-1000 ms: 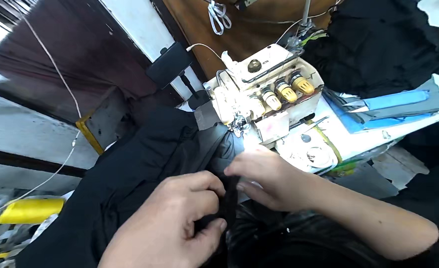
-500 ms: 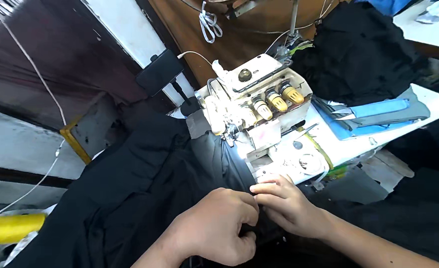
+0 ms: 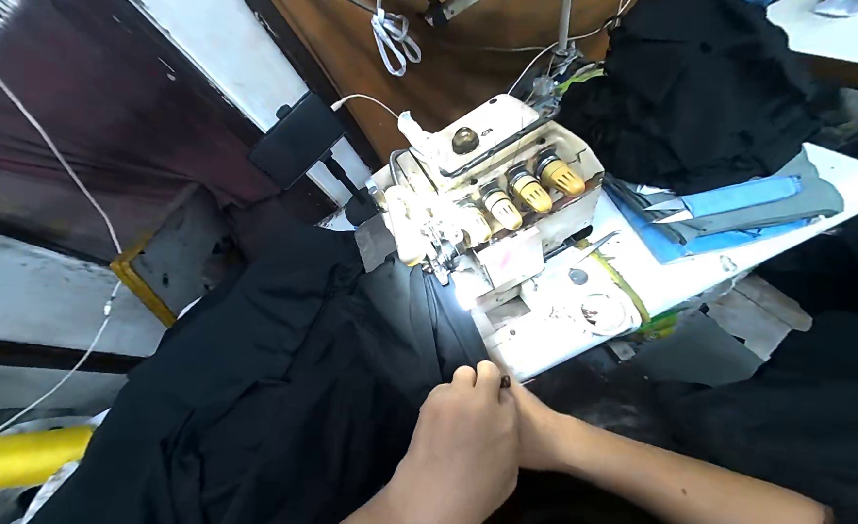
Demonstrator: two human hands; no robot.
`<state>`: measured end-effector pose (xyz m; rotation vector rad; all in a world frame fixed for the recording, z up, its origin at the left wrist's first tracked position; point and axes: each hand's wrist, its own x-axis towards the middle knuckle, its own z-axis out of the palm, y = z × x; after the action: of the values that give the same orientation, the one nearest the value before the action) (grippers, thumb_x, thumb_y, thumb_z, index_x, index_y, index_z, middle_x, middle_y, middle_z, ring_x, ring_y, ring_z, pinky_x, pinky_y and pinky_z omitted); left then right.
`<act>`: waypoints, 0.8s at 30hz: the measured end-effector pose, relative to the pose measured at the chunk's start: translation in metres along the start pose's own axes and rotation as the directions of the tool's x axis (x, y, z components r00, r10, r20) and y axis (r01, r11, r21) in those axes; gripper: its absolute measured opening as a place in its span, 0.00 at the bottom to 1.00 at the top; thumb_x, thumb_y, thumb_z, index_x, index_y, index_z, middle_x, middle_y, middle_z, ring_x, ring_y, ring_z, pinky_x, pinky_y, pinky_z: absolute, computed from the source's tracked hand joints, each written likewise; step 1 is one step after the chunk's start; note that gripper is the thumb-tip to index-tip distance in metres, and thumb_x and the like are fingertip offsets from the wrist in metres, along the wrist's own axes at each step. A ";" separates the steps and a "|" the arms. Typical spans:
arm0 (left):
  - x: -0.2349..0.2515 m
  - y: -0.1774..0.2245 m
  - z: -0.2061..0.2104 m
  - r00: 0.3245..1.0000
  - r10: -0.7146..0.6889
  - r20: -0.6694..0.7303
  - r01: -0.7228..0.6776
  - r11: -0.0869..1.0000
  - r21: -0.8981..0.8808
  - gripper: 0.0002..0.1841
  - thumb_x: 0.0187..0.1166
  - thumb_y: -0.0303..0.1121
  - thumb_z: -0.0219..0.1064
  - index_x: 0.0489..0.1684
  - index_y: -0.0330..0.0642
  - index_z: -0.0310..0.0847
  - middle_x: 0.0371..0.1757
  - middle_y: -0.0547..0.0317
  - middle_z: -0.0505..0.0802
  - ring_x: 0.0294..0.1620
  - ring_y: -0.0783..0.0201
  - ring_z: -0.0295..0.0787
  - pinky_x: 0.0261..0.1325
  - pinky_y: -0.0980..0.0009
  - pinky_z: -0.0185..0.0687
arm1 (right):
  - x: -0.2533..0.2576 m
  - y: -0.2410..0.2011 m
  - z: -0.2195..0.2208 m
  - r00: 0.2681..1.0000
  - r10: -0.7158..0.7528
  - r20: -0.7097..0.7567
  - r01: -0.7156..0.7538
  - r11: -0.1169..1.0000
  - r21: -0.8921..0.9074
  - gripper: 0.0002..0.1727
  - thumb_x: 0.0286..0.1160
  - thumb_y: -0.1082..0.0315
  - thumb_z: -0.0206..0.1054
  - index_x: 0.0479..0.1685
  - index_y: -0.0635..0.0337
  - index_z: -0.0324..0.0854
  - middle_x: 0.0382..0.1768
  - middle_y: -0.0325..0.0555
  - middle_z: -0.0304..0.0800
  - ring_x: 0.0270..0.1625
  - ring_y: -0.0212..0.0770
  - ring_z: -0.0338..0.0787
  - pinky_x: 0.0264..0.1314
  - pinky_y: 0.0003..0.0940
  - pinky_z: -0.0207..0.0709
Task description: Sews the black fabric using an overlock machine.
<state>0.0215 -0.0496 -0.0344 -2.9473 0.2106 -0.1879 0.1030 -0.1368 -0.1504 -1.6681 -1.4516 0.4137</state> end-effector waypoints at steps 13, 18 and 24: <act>0.032 -0.020 0.008 0.998 -0.062 -0.026 0.067 0.961 0.269 0.08 0.59 0.29 0.70 0.12 0.40 0.85 0.31 0.50 0.91 0.31 0.52 0.87 0.23 0.62 0.71 | 0.000 0.003 0.019 0.958 -0.181 -0.224 0.211 0.970 0.122 0.21 0.78 0.59 0.65 0.59 0.66 0.87 0.63 0.62 0.90 0.73 0.58 0.85 0.77 0.57 0.73; 0.032 -0.042 -0.007 0.994 -0.102 -0.049 0.095 0.988 -0.120 0.08 0.63 0.33 0.66 0.17 0.41 0.85 0.45 0.50 0.97 0.50 0.49 0.95 0.50 0.48 0.83 | 0.015 0.006 -0.010 0.916 0.031 -0.399 0.075 0.966 0.248 0.12 0.69 0.73 0.65 0.46 0.70 0.89 0.47 0.58 0.93 0.54 0.48 0.92 0.60 0.40 0.84; 0.015 -0.076 -0.014 0.905 -0.423 -0.034 0.247 0.590 -0.768 0.12 0.69 0.31 0.59 0.26 0.37 0.89 0.52 0.56 0.95 0.63 0.76 0.87 0.67 0.77 0.80 | 0.033 -0.006 -0.050 0.847 0.202 -0.491 0.096 0.851 0.516 0.19 0.78 0.71 0.54 0.60 0.70 0.85 0.48 0.43 0.89 0.46 0.18 0.83 0.51 0.12 0.77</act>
<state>0.0440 0.0193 -0.0044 -3.7831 -0.3673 -0.6163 0.1443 -0.1261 -0.1080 -1.2360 -0.7783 0.3061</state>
